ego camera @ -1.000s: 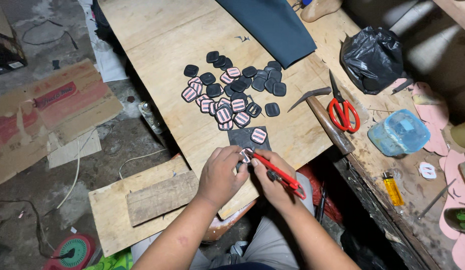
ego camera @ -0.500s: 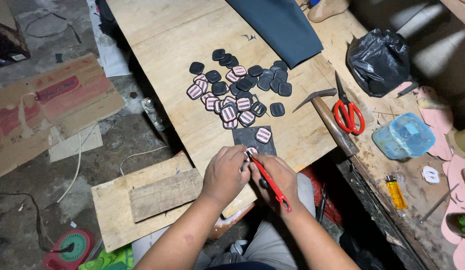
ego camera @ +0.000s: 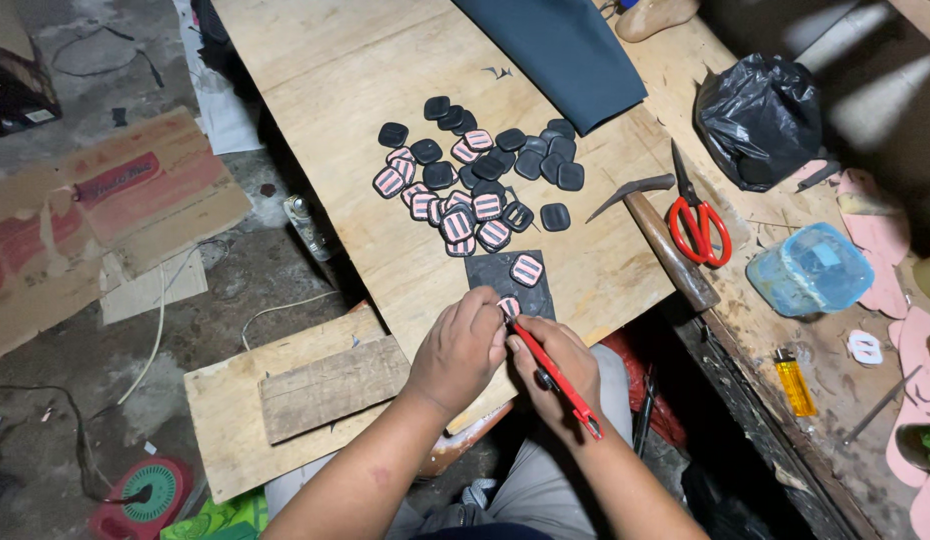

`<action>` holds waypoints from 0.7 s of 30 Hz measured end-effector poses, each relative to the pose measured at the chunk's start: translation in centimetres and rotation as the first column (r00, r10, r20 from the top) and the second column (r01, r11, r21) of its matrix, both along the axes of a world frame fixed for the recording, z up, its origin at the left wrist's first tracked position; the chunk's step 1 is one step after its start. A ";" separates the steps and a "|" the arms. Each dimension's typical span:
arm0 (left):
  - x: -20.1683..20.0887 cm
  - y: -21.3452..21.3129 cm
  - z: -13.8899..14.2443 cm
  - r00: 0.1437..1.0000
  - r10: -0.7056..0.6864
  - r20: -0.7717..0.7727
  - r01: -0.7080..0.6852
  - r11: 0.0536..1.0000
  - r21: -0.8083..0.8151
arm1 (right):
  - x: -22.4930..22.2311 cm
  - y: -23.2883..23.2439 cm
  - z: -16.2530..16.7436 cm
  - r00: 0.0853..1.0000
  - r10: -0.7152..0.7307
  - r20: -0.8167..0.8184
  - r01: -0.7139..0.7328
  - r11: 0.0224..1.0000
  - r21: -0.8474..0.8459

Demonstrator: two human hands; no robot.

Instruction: The person repeatedly cuts and trims small black rubber pieces on a wooden workbench using a utility knife, scissors, and a hammer. They shape each piece individually and place finished pieces into a growing pile on the table.

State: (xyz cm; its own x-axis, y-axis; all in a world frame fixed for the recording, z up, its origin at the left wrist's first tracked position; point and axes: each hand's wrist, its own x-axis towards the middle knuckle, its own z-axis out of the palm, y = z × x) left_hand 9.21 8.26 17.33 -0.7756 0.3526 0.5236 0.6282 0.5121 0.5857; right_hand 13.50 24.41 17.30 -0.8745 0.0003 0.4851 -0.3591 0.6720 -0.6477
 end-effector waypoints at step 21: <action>-2.3 2.0 -0.6 0.746 0.084 0.661 -0.380 0.869 0.317 | 0.1 -0.1 -1.0 0.994 -0.005 -0.110 0.003 1.000 -0.014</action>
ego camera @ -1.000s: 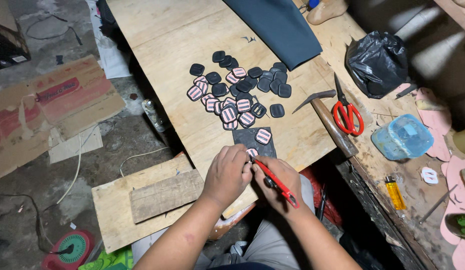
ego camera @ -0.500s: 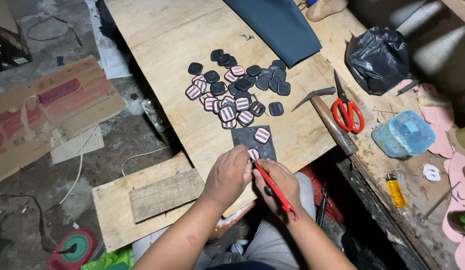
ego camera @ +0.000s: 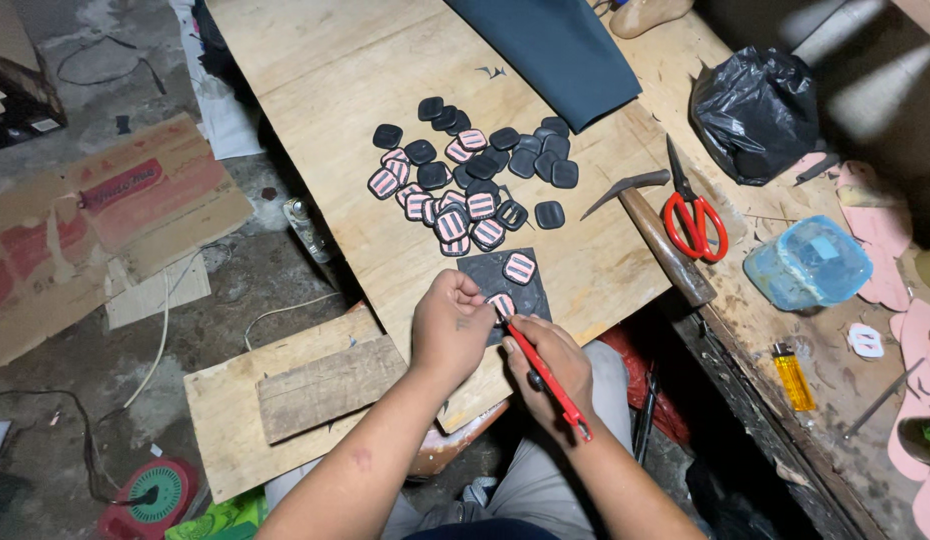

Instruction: The person repeatedly cuts and trims small black rubber pieces on a wooden workbench using a utility knife, scissors, and a hammer. They shape each piece individually and place finished pieces into a growing pile on the table.

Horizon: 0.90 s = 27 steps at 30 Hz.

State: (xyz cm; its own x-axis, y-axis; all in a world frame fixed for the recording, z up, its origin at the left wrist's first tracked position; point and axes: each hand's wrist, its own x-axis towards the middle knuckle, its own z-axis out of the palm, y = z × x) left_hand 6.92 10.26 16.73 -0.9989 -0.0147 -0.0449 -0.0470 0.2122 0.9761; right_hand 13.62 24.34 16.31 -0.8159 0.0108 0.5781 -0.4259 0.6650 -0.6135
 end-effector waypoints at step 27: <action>-7.4 0.8 -0.9 0.945 -0.071 0.319 0.057 0.997 0.054 | -4.4 4.2 -1.1 0.905 0.175 0.388 0.306 0.367 -0.878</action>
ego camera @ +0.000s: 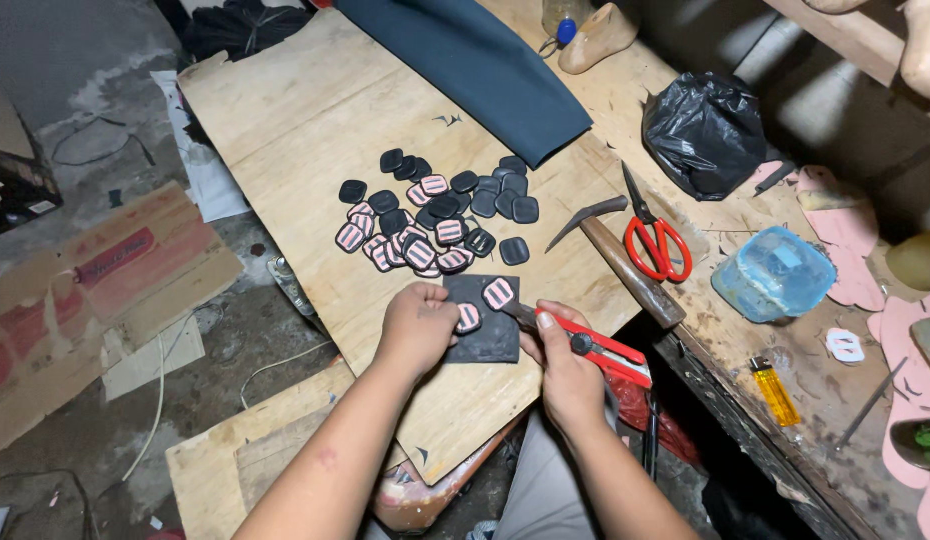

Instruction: The person repeatedly cuts and trims small black rubber pieces on a wooden workbench using a utility knife, scissors, and a hammer. They shape each piece individually and place finished pieces into a growing pile on the table.

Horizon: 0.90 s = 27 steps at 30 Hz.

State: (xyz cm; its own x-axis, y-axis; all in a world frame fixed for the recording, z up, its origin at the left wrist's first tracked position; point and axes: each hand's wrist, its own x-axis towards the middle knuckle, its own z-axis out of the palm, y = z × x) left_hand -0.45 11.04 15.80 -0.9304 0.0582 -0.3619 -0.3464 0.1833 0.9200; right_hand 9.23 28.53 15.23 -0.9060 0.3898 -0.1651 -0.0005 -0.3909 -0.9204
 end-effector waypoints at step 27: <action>2.8 1.0 1.6 0.757 -0.287 -0.587 0.026 0.911 -0.412 | 1.5 0.4 -2.7 0.997 -0.023 -0.070 0.033 0.989 0.146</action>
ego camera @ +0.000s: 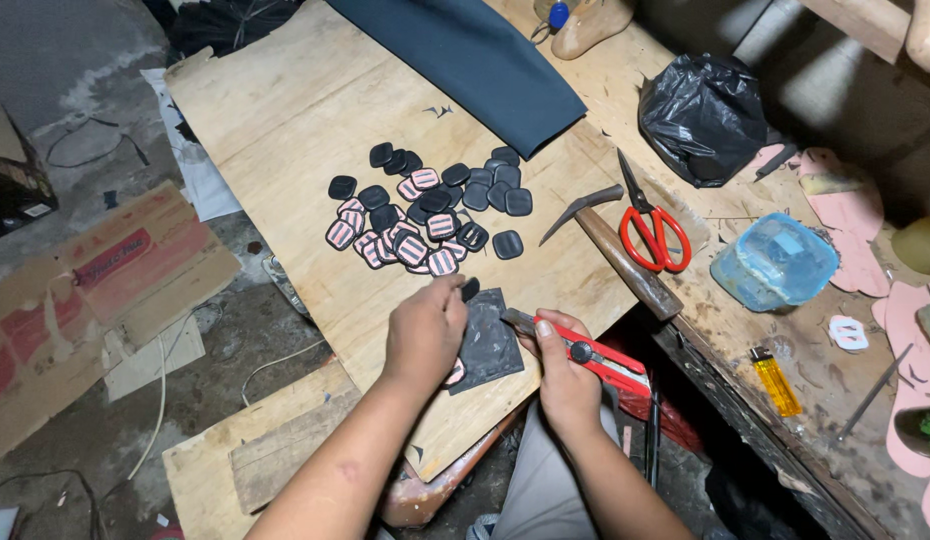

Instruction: The person repeatedly cuts and trims small black rubber pieces on a wooden workbench using a utility knife, scissors, and a hammer. They shape each piece individually and place finished pieces into a growing pile on the table.

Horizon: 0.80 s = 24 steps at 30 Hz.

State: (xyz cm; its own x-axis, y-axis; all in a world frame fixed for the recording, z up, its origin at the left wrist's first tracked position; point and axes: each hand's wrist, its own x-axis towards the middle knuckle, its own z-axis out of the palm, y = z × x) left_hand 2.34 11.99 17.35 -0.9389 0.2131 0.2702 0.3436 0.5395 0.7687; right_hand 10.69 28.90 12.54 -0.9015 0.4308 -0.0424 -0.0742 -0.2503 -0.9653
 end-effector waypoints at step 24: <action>5.4 -18.5 14.8 0.989 -0.141 -0.043 0.130 0.970 -0.205 | -2.1 -14.3 9.7 0.999 0.018 0.028 -0.018 1.000 -0.003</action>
